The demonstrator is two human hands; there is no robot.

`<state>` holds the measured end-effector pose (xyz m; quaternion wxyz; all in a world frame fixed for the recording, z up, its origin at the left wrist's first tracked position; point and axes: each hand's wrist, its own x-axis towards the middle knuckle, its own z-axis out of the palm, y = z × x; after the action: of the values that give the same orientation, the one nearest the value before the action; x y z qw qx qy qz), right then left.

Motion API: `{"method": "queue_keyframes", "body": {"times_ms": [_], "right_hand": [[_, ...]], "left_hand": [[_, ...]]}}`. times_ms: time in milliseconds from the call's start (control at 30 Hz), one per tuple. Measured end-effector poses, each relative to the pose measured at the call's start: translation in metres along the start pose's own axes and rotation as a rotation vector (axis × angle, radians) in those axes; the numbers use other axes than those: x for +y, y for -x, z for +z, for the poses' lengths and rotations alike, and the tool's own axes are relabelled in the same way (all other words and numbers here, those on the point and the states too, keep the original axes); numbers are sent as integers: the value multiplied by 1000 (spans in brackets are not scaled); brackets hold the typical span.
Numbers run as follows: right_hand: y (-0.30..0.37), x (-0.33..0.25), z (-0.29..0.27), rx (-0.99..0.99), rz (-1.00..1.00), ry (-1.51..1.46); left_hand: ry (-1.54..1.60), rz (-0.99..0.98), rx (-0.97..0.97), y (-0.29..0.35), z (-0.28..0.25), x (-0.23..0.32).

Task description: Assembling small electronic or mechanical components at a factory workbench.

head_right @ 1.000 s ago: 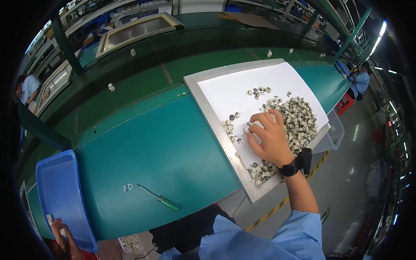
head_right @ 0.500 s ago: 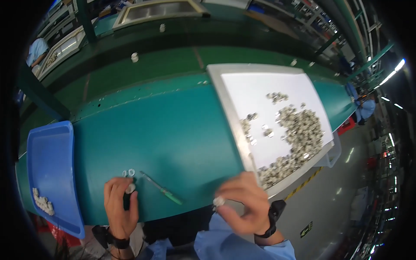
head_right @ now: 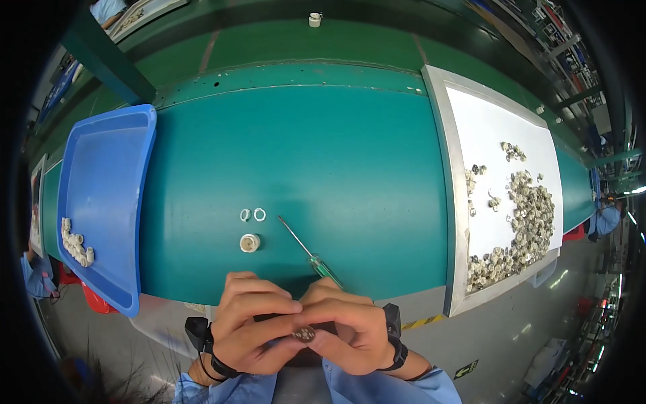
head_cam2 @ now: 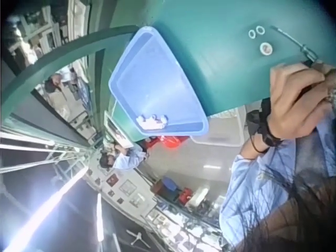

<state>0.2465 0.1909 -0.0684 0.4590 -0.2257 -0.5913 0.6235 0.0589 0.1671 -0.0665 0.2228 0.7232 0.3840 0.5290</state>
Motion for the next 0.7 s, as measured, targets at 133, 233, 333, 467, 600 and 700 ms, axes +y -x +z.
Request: {"method": "queue_keyframes", "body": {"times_ms": [133,233,333,467,600,700], "right_hand": [[-4,-6,-7,3,-53,164],[-10,-19,-6,44,-95,284],[-12,-26,-9,109,-114,401],[-13,-23,-19,-7,-174,464],[-14,-23,-23,-21,-190,490],[-15,-23,-22,-45,-216,580]], "left_hand": [[18,-54,20,-2,3,6],[4,-91,7,-2,6,9],[-21,-73,-26,-1,9,10],[158,-215,-30,4,10,9],[486,-448,-43,6,10,12],[626,-514,-2,6,14,11]]}}
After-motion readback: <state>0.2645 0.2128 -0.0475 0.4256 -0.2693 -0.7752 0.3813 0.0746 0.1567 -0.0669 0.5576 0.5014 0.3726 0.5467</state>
